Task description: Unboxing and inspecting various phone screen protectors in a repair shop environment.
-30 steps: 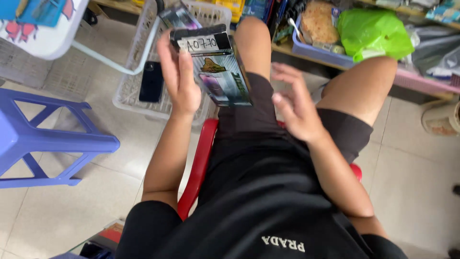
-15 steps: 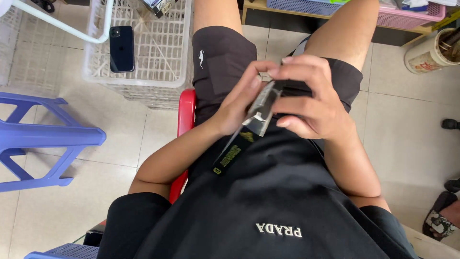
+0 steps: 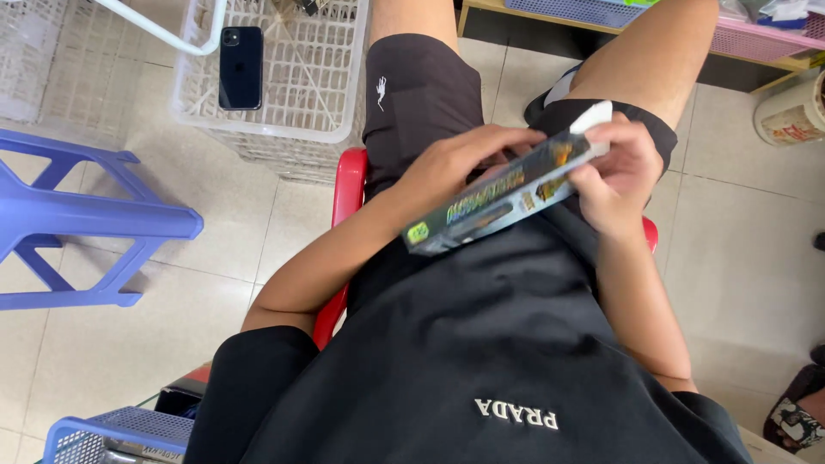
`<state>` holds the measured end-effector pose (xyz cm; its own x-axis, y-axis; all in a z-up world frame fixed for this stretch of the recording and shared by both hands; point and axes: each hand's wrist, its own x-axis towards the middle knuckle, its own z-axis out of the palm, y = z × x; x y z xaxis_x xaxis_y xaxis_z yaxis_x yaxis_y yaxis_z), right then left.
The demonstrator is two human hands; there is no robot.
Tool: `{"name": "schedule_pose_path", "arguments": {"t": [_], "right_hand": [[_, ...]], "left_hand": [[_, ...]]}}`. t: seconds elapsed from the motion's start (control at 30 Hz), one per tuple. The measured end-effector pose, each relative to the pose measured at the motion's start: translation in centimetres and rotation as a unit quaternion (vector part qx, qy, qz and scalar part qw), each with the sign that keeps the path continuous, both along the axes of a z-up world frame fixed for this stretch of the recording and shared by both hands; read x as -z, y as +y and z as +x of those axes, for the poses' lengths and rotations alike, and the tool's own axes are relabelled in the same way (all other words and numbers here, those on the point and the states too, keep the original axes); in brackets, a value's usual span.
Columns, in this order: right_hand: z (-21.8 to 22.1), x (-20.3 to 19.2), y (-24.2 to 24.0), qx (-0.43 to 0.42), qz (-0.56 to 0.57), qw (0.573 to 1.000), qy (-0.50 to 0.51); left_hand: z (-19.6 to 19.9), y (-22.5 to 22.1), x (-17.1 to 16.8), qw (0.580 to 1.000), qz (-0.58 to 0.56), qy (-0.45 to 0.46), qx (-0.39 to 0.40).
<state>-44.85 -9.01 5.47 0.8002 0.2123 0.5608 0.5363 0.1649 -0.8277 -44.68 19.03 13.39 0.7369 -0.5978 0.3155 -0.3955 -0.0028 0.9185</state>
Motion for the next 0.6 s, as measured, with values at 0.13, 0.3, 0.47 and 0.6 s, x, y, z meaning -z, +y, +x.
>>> {"name": "schedule_pose_path", "arguments": {"t": [0.13, 0.3, 0.47, 0.6], "right_hand": [[1.2, 0.9, 3.6, 0.074, 0.118, 0.972, 0.191], [2.0, 0.1, 5.9, 0.042, 0.268, 0.903, 0.334], [2.1, -2.3, 6.6, -0.056, 0.360, 0.849, 0.382], [3.0, -1.2, 5.5, -0.135, 0.357, 0.811, 0.444]], "left_hand": [[1.4, 1.7, 0.0, 0.985, 0.018, -0.169, -0.020], [2.6, 1.8, 1.6, 0.984, -0.102, -0.147, 0.000], [2.6, 1.9, -0.1, 0.976, -0.100, -0.191, -0.045], [2.7, 2.9, -3.3, 0.973, -0.117, -0.199, -0.012]]}}
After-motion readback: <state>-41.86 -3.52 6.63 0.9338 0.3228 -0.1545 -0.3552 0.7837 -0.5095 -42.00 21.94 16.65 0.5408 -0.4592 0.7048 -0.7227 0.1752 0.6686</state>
